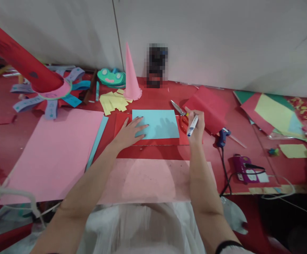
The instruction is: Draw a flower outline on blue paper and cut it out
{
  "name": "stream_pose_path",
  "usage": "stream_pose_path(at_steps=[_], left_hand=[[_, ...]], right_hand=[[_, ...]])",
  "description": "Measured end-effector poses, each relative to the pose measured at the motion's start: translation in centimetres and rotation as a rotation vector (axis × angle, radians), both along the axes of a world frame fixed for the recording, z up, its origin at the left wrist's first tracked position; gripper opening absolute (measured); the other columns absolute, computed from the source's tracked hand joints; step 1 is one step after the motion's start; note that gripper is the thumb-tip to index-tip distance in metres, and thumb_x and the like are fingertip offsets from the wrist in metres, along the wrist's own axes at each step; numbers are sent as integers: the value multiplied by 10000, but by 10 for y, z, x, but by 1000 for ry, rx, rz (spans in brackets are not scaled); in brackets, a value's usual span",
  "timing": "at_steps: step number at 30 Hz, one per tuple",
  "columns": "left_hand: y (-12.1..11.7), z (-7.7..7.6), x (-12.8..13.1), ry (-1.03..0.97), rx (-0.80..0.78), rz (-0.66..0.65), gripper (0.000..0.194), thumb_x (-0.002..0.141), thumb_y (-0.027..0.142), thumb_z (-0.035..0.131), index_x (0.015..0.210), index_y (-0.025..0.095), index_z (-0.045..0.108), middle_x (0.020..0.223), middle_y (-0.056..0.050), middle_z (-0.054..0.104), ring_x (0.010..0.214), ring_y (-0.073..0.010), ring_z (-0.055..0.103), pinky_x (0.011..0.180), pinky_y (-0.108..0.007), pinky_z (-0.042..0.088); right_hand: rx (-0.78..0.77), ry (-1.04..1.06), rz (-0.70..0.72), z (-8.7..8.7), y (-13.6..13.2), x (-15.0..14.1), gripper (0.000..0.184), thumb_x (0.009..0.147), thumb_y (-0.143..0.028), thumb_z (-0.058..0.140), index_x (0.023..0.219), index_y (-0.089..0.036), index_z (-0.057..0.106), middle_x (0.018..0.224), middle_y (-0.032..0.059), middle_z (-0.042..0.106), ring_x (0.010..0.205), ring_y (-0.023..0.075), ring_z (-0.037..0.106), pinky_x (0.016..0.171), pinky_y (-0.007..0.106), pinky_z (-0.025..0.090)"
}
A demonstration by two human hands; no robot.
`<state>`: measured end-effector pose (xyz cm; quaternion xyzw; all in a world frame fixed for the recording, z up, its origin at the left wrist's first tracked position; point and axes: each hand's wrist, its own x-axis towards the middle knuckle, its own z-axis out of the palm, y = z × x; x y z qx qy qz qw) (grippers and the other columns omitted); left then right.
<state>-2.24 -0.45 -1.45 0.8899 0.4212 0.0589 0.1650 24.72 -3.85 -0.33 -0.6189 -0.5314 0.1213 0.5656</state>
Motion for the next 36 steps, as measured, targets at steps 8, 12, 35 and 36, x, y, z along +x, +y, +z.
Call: stream_pose_path(at_steps=[8,12,35,36], left_hand=[[3,-1,-4,-16,-58,-22,454,949,447,478,1380,308,478,1586,-22,245,1457,-240,214,1191,-504,64],[11,0,-19,-133,-185,-41,573,871,464,591,1395,280,453,1581,-31,259,1465,-240,187,1198,-485,103],[17,5,-23,-194,-260,-105,412,871,492,581,1231,294,607,1521,13,388,1437,-224,272,1202,-481,42],[17,6,-24,-193,-257,-109,425,869,503,576,1235,290,604,1522,8,387,1435,-224,276,1202,-478,37]], right_hand=[[-506,-451,366,-19,-21,1,275,842,-293,586,1112,-240,605,1278,80,632,1332,288,462,1136,530,301],[-521,-541,353,-23,-25,-1,306,859,-256,543,1160,-249,598,1389,64,551,1379,281,400,1162,515,265],[-509,-346,408,-22,-23,4,186,838,-301,575,1015,-269,625,1364,60,573,1365,287,421,1147,562,257],[-478,-268,406,-20,-23,6,169,833,-325,589,987,-262,618,1327,69,600,1346,286,448,1124,559,302]])
